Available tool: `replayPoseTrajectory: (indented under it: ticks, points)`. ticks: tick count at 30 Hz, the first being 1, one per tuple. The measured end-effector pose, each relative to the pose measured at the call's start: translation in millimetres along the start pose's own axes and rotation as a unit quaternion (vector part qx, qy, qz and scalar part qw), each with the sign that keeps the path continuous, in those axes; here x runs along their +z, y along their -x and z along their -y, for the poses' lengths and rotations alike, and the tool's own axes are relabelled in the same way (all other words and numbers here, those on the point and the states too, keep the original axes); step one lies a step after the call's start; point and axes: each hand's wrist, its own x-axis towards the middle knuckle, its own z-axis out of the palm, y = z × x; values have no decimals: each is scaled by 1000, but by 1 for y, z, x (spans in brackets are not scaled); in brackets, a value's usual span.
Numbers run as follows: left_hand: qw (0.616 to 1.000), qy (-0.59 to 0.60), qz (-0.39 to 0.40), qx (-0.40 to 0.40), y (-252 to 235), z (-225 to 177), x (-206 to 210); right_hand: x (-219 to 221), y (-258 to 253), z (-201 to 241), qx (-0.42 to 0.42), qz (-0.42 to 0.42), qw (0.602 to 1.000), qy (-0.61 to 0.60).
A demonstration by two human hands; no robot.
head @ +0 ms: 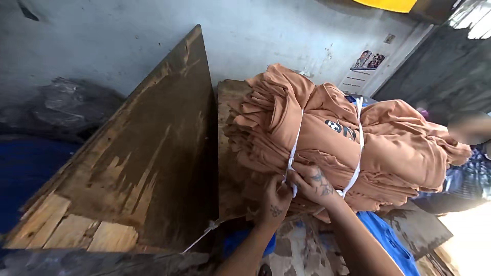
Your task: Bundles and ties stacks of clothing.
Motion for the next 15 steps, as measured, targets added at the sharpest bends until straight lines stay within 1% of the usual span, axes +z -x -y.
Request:
replayPoseTrajectory:
  ticks: [3,5,8,9,12,15]
  points:
    - [1000,23,-8,7,9,5,1,2,-2,1,12,-2,1000,-6]
    - [998,35,-39,33,18,16,5,3,0,1,22,-5,999,-25]
    - [994,49,-79,51,21,26,7,7,5,5,37,-10,999,-36]
    - [993,70,-81,47,19,24,7,8,6,7,40,-16,999,-32]
    - [989,143,-45,-8,6,14,2,9,5,8,48,-25,998,-29]
    - [991,125,-22,-52,-3,9,-3,10,4,10,59,-14,998,-32]
